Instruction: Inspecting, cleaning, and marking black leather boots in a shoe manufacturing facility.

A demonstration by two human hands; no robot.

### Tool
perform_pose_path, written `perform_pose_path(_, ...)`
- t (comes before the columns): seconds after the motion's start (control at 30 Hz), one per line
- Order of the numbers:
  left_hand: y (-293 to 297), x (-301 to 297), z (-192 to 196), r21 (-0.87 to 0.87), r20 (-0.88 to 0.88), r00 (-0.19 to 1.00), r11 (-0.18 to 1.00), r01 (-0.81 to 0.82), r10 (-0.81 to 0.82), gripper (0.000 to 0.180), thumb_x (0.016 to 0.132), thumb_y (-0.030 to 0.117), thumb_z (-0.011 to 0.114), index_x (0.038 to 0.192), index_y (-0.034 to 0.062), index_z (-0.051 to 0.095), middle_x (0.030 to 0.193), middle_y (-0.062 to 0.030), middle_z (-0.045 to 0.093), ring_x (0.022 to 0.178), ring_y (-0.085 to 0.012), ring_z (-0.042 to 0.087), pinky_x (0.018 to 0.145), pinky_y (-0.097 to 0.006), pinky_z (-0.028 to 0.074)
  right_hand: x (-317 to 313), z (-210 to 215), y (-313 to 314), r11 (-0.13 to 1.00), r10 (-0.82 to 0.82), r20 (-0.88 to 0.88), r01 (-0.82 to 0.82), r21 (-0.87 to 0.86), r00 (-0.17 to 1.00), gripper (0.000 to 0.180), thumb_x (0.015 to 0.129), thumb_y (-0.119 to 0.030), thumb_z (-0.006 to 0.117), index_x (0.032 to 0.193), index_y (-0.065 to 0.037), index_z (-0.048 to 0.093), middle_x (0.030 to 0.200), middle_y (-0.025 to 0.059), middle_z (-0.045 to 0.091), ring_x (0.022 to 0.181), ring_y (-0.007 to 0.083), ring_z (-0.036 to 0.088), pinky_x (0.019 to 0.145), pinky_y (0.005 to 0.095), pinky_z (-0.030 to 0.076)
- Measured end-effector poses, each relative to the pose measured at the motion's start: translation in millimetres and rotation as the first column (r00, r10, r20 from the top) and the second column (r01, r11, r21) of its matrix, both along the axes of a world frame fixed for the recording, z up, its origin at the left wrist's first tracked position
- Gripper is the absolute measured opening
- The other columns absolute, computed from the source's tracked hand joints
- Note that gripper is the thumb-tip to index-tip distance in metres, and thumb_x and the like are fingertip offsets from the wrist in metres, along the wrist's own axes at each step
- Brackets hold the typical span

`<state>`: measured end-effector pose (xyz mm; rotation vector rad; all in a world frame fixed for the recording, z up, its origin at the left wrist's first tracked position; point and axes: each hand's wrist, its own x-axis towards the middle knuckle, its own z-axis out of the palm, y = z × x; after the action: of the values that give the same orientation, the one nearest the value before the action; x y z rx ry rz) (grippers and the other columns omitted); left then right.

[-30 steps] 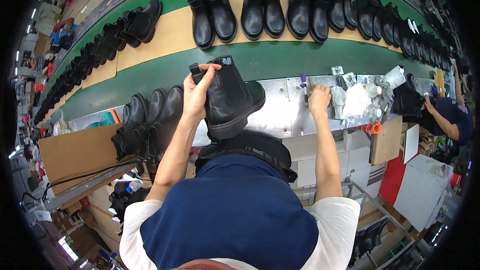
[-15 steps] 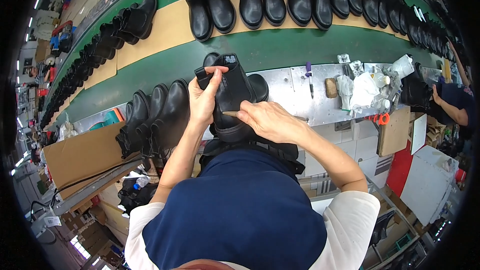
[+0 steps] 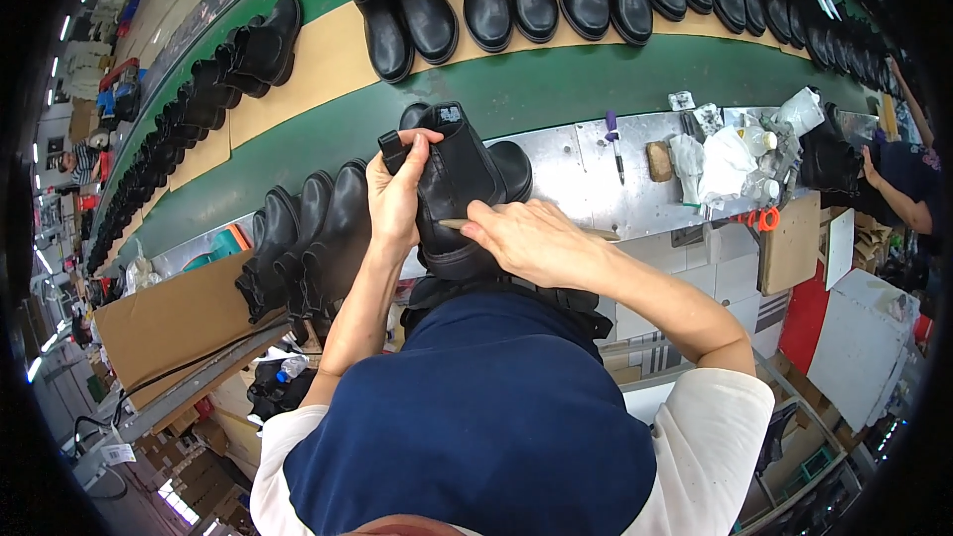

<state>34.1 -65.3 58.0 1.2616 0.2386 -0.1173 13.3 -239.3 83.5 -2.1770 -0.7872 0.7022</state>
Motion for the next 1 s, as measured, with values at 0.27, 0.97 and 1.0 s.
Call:
perform_pose_path(0.27,-1.2,-0.7,-5.5,0.104,0.011,1.000,0.995,0.000,-0.001,0.013,0.090,0.014,0.055,0.089,0.0041,0.065,0.079,0.0056,0.058,0.070,-0.0017,0.046,0.064,-0.018,0.036,2.4,8.8,3.5,0.997,-0.009,-0.056,0.005,-0.082,0.998,0.030,0.095,-0.026,0.039,0.082,0.000,0.046,0.056,0.0215,0.054,0.057,0.0414,0.056,0.051,0.0487,0.043)
perform_pose_path(0.97,-10.2,-5.1,-1.6,0.114,0.047,0.999,0.993,-0.023,0.017,0.013,0.090,0.013,0.056,0.088,0.0035,0.065,0.081,0.0036,0.060,0.076,-0.0034,0.049,0.070,-0.019,0.039,-10.1,5.7,3.0,0.994,-0.049,0.166,0.065,-0.093,0.985,0.026,0.094,-0.025,0.042,0.084,-0.002,0.046,0.053,0.0174,0.055,0.052,0.0401,0.056,0.045,0.0474,0.043)
perform_pose_path(1.0,-9.3,-5.7,-2.9,0.115,0.056,0.998,0.993,-0.023,0.017,0.013,0.090,0.014,0.056,0.088,0.0036,0.065,0.082,0.0034,0.060,0.076,-0.0036,0.050,0.070,-0.019,0.039,-10.8,5.0,1.5,0.994,-0.048,0.170,0.064,-0.090,0.984,0.026,0.094,-0.025,0.042,0.084,-0.002,0.046,0.053,0.0174,0.055,0.052,0.0401,0.056,0.045,0.0474,0.043)
